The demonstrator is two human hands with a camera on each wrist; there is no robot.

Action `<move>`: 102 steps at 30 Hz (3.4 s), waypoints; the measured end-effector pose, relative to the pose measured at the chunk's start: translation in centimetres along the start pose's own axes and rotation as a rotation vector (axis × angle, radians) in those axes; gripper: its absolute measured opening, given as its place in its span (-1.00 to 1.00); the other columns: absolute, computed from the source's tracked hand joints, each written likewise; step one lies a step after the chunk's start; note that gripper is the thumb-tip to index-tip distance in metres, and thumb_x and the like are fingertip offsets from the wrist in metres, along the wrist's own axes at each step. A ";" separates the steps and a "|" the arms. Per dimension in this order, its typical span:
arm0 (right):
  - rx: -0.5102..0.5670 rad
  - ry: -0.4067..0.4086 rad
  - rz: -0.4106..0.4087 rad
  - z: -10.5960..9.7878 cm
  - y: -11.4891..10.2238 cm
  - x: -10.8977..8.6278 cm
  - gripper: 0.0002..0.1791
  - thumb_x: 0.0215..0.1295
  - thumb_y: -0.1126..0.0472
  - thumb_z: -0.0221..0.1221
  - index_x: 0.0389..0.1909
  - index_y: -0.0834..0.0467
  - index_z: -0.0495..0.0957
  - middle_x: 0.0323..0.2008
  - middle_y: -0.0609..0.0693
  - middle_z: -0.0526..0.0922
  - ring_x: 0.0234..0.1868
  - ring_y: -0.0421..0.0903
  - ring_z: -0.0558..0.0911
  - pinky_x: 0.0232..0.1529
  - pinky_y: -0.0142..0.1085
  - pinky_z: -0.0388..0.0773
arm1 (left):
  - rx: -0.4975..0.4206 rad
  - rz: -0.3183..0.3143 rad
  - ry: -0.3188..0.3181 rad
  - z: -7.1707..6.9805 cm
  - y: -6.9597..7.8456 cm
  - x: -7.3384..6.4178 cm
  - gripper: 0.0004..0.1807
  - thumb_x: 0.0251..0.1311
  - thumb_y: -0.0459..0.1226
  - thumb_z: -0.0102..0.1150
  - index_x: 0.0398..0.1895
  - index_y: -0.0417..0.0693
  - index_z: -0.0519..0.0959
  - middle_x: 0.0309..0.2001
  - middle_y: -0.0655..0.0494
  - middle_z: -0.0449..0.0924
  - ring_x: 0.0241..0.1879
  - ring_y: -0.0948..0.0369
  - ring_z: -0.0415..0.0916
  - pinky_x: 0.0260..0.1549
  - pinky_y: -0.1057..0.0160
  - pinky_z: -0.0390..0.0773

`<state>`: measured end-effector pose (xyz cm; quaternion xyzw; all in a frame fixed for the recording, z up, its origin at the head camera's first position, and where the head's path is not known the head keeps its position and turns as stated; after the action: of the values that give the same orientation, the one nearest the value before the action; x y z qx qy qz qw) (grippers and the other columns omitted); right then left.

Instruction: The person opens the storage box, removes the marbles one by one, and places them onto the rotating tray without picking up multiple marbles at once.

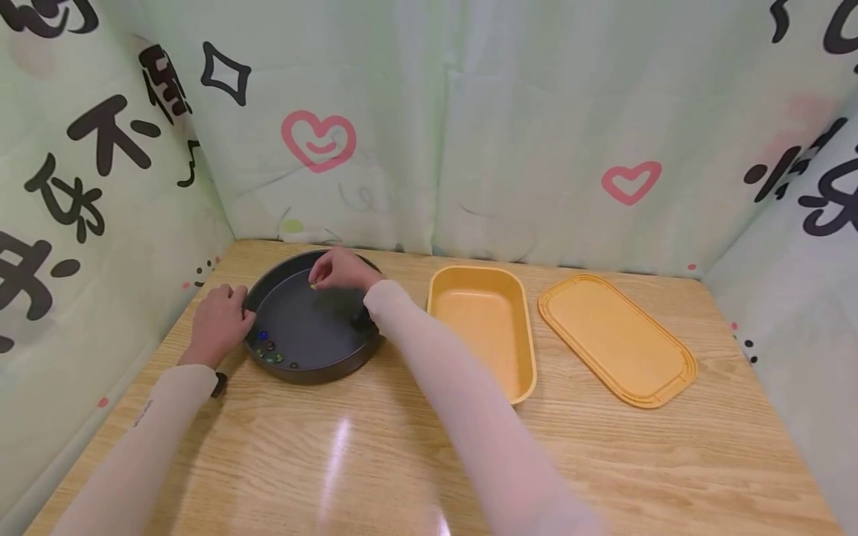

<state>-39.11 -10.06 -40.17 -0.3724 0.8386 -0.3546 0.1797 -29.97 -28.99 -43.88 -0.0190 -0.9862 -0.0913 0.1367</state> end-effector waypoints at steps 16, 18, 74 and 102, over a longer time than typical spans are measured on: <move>-0.065 -0.030 0.110 1.8 2.7 0.6 -0.85 0.11 0.32 0.28 -0.27 0.23 0.68 -0.25 0.12 0.72 -0.24 -0.10 0.66 -0.21 -0.44 0.54 | 0.003 -0.012 -0.017 0.3 -0.3 0.1 -0.67 0.10 -0.32 -0.06 -0.08 -0.31 0.42 -0.28 -0.22 0.37 -0.31 -0.07 0.27 -0.30 -0.05 0.33; -0.071 -0.024 0.126 1.9 3.0 0.6 -0.86 0.11 0.32 0.29 -0.29 0.22 0.68 -0.26 0.11 0.72 -0.26 -0.12 0.65 -0.23 -0.45 0.54 | 0.003 -0.011 -0.017 0.3 -0.2 0.1 -0.67 0.11 -0.32 -0.06 -0.07 -0.32 0.42 -0.27 -0.23 0.38 -0.30 -0.08 0.27 -0.30 -0.05 0.34; -0.264 -0.162 -0.057 -4.1 -2.2 -5.9 -0.82 0.12 0.33 0.27 -0.22 0.20 0.64 -0.24 0.07 0.69 -0.22 -0.09 0.64 -0.12 -0.34 0.56 | 0.015 -0.011 0.009 0.4 0.0 0.5 -0.68 0.08 -0.32 -0.07 -0.11 -0.34 0.41 -0.27 -0.26 0.38 -0.31 -0.11 0.30 -0.34 -0.06 0.36; -0.188 -0.544 -0.079 -0.3 6.7 -21.1 -0.83 -0.04 0.34 0.37 -0.38 0.10 0.66 -0.44 -0.10 0.65 -0.39 -0.34 0.54 -0.30 -0.47 0.51 | 0.017 -0.017 0.011 0.3 0.1 0.4 -0.69 0.09 -0.33 -0.06 -0.11 -0.34 0.42 -0.28 -0.26 0.38 -0.31 -0.10 0.29 -0.34 -0.05 0.36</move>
<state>-28.73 9.10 -44.04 -0.5012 0.7736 -0.1691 0.3488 -30.43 -28.81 -44.00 -0.0089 -0.9863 -0.0840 0.1414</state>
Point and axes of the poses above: each hand's wrist, its own x-axis towards the middle knuckle, its own z-axis out of the palm, y = z × x, the point moved 6 cm from there along x, towards the middle knuckle
